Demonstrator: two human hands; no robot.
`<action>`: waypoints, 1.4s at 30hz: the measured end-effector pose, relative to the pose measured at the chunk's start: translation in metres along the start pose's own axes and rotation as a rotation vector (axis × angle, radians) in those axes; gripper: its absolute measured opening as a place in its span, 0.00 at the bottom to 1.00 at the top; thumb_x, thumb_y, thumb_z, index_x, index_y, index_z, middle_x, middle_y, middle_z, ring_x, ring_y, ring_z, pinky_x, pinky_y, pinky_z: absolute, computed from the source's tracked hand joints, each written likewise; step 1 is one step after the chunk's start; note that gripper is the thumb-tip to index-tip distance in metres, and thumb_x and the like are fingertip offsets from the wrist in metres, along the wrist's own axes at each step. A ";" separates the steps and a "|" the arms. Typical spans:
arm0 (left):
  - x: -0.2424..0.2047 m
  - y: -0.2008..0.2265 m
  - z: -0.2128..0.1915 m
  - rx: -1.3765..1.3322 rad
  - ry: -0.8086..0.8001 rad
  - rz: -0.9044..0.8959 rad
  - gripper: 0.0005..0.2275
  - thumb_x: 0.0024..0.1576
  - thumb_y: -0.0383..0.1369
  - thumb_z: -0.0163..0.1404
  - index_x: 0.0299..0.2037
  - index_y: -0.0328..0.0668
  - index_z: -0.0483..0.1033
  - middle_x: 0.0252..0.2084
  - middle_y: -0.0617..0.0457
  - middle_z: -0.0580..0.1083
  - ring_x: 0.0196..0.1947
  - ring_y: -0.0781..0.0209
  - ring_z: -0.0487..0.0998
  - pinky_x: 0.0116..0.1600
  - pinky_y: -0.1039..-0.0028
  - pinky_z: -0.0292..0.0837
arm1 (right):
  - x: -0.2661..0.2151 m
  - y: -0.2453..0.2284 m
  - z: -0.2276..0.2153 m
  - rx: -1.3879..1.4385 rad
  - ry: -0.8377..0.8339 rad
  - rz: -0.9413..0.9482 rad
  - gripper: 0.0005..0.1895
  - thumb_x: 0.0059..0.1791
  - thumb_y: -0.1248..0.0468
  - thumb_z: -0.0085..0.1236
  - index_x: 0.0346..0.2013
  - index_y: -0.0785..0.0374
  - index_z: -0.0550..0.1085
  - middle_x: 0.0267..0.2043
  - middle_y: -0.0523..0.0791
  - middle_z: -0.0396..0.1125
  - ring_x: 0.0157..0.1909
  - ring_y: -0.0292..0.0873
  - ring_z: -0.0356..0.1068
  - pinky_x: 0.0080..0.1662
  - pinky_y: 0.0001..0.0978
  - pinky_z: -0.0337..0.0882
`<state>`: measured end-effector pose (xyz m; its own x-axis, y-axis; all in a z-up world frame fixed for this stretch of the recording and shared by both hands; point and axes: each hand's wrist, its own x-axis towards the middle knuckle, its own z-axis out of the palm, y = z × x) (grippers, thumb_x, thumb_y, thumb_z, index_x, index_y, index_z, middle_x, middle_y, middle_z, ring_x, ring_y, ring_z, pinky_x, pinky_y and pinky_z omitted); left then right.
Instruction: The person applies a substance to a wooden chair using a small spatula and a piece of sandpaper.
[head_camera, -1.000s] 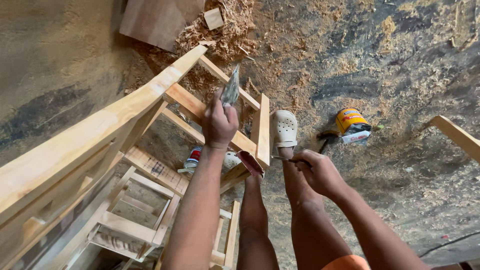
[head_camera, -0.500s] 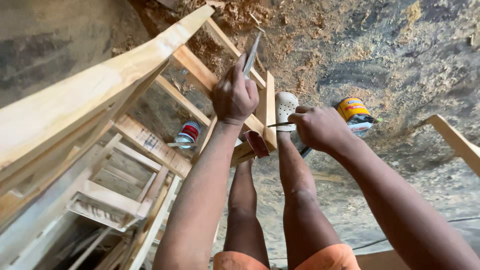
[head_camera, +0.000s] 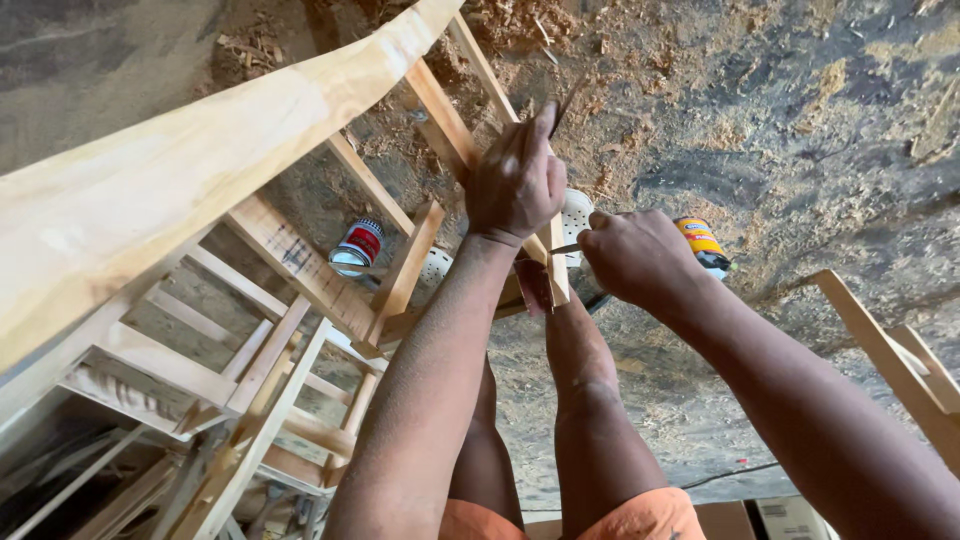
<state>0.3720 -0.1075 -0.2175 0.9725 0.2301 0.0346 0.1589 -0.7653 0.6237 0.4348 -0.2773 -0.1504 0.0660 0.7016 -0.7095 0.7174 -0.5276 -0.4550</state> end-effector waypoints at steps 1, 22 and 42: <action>0.000 0.001 0.000 0.003 0.017 0.011 0.20 0.60 0.25 0.43 0.63 0.29 0.65 0.48 0.40 0.79 0.47 0.48 0.82 0.53 0.65 0.82 | 0.001 -0.001 -0.001 -0.005 -0.003 -0.002 0.10 0.53 0.70 0.52 0.30 0.62 0.79 0.32 0.45 0.75 0.24 0.36 0.74 0.26 0.31 0.74; -0.003 -0.002 0.008 0.011 -0.043 -0.005 0.20 0.60 0.24 0.43 0.63 0.27 0.64 0.47 0.36 0.78 0.45 0.45 0.83 0.54 0.63 0.82 | 0.016 -0.018 -0.046 0.272 -0.335 -0.009 0.10 0.44 0.75 0.56 0.39 0.65 0.77 0.35 0.52 0.75 0.35 0.47 0.78 0.38 0.40 0.79; -0.005 -0.005 0.016 0.005 -0.032 0.004 0.19 0.60 0.24 0.43 0.62 0.25 0.66 0.45 0.36 0.79 0.42 0.47 0.83 0.49 0.64 0.83 | -0.018 -0.029 -0.025 0.591 0.232 -0.121 0.11 0.43 0.73 0.56 0.38 0.64 0.81 0.24 0.53 0.74 0.24 0.52 0.76 0.30 0.44 0.76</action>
<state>0.3687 -0.1141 -0.2335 0.9781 0.2080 0.0117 0.1562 -0.7691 0.6197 0.4302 -0.2628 -0.1115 0.2049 0.8228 -0.5301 0.2303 -0.5669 -0.7909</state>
